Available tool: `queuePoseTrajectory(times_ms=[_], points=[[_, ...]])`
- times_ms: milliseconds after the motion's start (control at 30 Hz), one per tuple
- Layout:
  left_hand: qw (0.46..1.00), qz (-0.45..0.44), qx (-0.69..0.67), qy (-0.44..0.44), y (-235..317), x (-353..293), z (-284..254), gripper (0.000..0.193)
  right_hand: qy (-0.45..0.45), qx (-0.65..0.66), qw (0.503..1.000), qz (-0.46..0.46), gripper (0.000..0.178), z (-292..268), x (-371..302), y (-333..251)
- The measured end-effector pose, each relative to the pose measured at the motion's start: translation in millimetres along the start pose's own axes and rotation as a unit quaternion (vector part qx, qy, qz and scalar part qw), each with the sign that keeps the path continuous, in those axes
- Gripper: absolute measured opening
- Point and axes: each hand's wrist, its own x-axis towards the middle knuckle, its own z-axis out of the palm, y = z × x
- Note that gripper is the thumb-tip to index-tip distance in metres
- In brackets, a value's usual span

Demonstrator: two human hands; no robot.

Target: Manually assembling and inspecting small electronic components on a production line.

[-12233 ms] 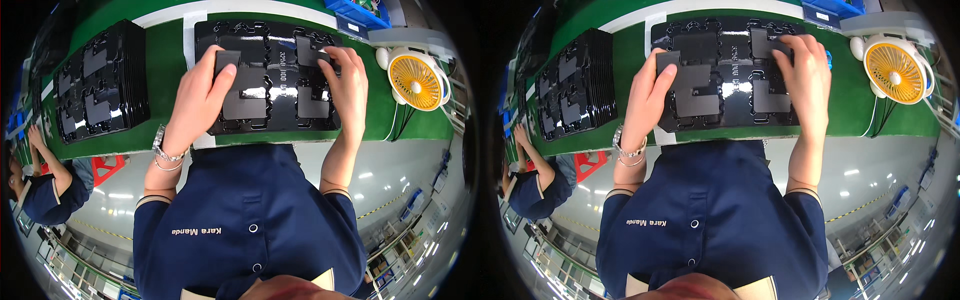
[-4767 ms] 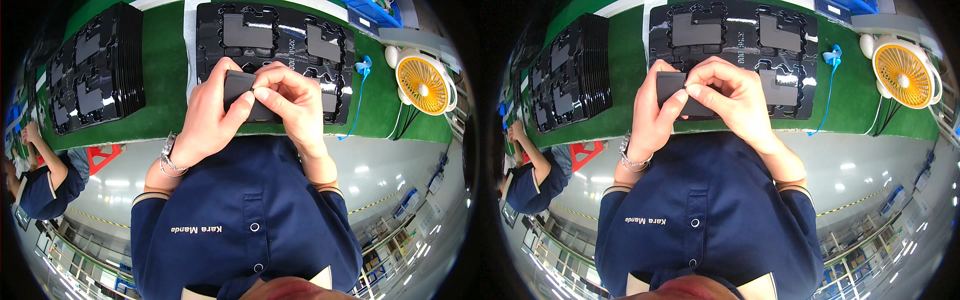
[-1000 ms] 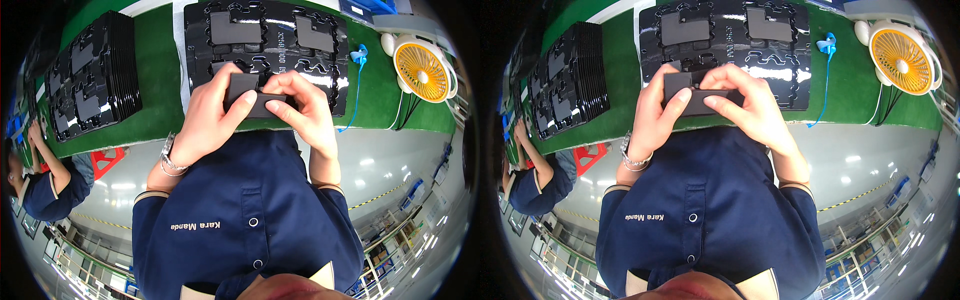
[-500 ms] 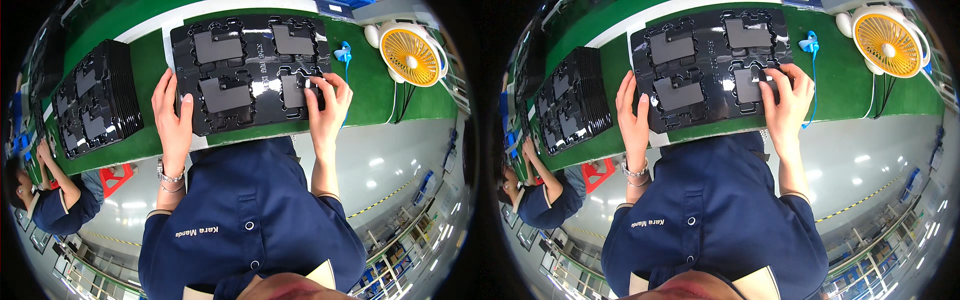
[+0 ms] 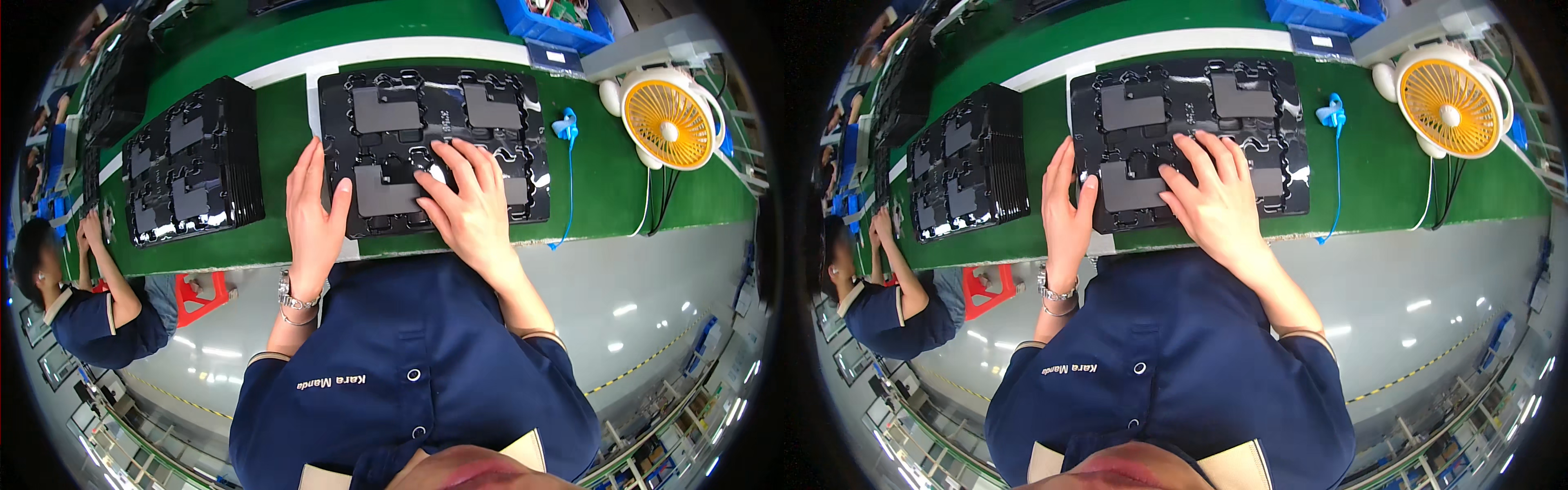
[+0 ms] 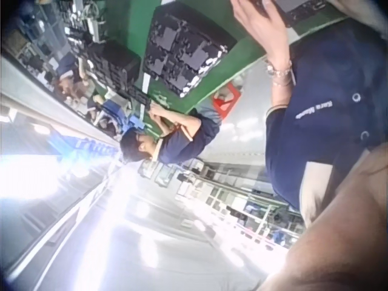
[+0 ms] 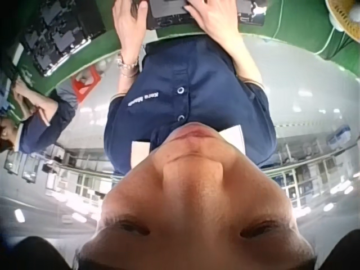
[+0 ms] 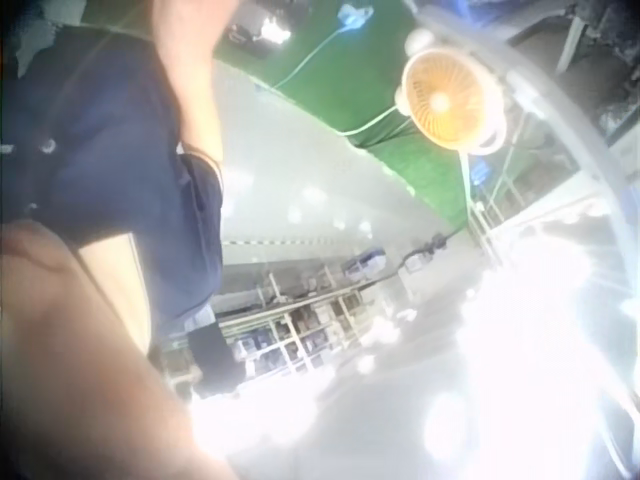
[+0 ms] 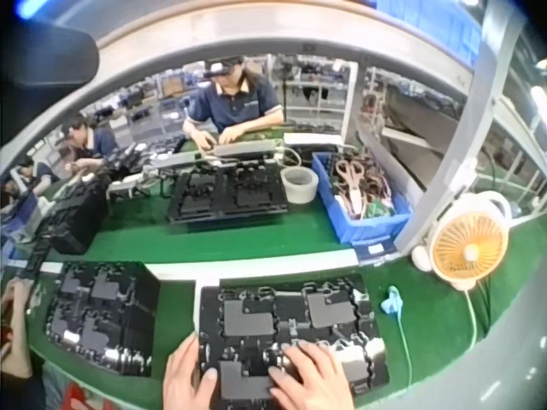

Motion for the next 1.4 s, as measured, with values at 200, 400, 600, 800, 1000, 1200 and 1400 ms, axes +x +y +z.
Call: queuePoseTrajectory(times_ms=[200, 400, 600, 800, 1000, 1200, 1400], points=[[0.980, -0.063, -0.186, 0.011, 13.9, -1.2, -5.9, 0.066, 0.048, 0.016, 0.999, 0.003, 0.046, -1.8, -7.6, -1.9], [0.881, -0.145, -0.448, -0.048, 23.5, 6.0, -9.3, 0.077, 0.122, 0.024, 0.991, -0.039, 0.044, -12.9, -12.2, -4.4], [0.876, -0.170, -0.451, 0.022, 5.6, 9.8, -57.4, 0.053, 0.278, 0.026, 0.959, -0.051, 0.026, -31.9, -24.7, -9.6], [0.871, -0.145, -0.419, 0.211, -50.7, 0.2, -140.8, 0.050, 0.290, 0.099, 0.952, -0.015, 0.019, -16.8, -15.6, -3.5], [0.858, -0.193, -0.401, 0.256, -134.4, -9.7, -223.9, 0.047, 0.235, 0.129, 0.963, 0.012, 0.022, -1.7, -5.9, -2.5], [0.902, -0.260, -0.248, 0.241, -213.3, -12.6, -261.2, 0.043, 0.202, 0.148, 0.968, 0.014, 0.020, 6.9, 1.0, -3.9], [0.920, -0.240, 0.115, 0.287, -275.8, -9.4, -273.0, 0.042, 0.176, 0.144, 0.974, 0.015, 0.020, 11.3, 2.5, -6.3]])
